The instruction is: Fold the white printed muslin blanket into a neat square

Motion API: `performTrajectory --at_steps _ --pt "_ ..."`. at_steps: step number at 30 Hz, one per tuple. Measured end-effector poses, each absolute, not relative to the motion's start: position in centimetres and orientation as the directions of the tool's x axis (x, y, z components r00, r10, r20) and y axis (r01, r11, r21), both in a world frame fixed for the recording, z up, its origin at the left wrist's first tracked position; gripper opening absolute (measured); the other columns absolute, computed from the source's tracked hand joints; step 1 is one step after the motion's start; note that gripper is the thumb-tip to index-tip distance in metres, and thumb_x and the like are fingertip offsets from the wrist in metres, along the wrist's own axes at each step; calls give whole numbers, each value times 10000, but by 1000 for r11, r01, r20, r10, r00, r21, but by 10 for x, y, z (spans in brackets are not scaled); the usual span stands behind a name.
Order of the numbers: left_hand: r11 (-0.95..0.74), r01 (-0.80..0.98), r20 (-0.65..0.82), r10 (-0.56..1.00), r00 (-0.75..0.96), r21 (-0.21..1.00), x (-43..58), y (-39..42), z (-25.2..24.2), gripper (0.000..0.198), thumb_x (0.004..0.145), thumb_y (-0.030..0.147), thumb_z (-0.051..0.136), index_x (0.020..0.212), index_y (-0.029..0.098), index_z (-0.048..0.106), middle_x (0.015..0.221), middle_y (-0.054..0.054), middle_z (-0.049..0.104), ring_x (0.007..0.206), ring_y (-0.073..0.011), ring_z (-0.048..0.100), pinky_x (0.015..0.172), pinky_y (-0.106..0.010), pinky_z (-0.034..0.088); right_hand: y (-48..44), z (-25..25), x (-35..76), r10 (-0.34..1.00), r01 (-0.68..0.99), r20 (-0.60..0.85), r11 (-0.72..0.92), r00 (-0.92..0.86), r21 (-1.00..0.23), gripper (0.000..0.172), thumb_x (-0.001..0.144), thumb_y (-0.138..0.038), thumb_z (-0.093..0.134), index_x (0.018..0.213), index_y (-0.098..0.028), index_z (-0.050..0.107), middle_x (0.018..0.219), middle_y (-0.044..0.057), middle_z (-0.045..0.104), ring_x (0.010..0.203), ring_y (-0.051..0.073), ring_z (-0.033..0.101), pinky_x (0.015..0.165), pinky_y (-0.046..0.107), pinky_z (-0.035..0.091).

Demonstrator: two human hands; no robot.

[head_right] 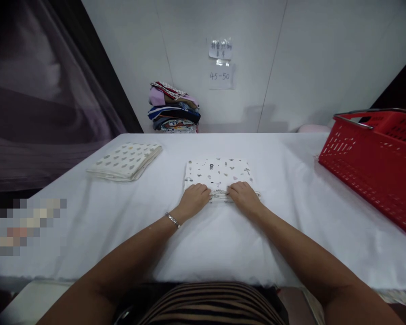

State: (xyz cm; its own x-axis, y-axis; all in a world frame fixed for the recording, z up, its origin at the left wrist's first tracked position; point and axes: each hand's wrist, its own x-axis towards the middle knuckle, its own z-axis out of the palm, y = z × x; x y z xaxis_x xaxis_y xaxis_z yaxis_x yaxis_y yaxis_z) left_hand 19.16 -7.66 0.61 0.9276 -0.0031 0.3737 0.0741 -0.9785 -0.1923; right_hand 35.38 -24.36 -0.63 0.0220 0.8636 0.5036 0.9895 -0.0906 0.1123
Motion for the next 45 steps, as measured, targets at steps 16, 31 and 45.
performTrajectory --at_steps 16,31,45 --pt "-989 81 289 42 956 -123 178 -78 3 234 834 82 467 1027 191 540 950 -52 578 881 -197 497 719 -327 376 -251 -10 357 913 999 406 -54 45 9 274 933 -210 378 1070 -177 613 970 82 627 839 197 521 735 322 408" --pt "-994 77 465 31 885 -81 160 -69 -5 240 878 107 415 1058 182 556 975 -68 609 916 -183 525 789 -327 401 -303 -15 388 852 986 496 -132 167 -105 301 921 -244 394 1139 -201 596 1085 101 631 972 225 567 822 384 466" --pt "-998 51 456 36 889 -21 147 -59 -8 215 908 152 406 1038 178 575 967 -52 617 944 -171 516 837 -324 384 -311 -28 385 814 977 542 -146 208 -156 280 910 -242 408 1077 -214 631 1084 94 616 991 218 566 799 373 504"
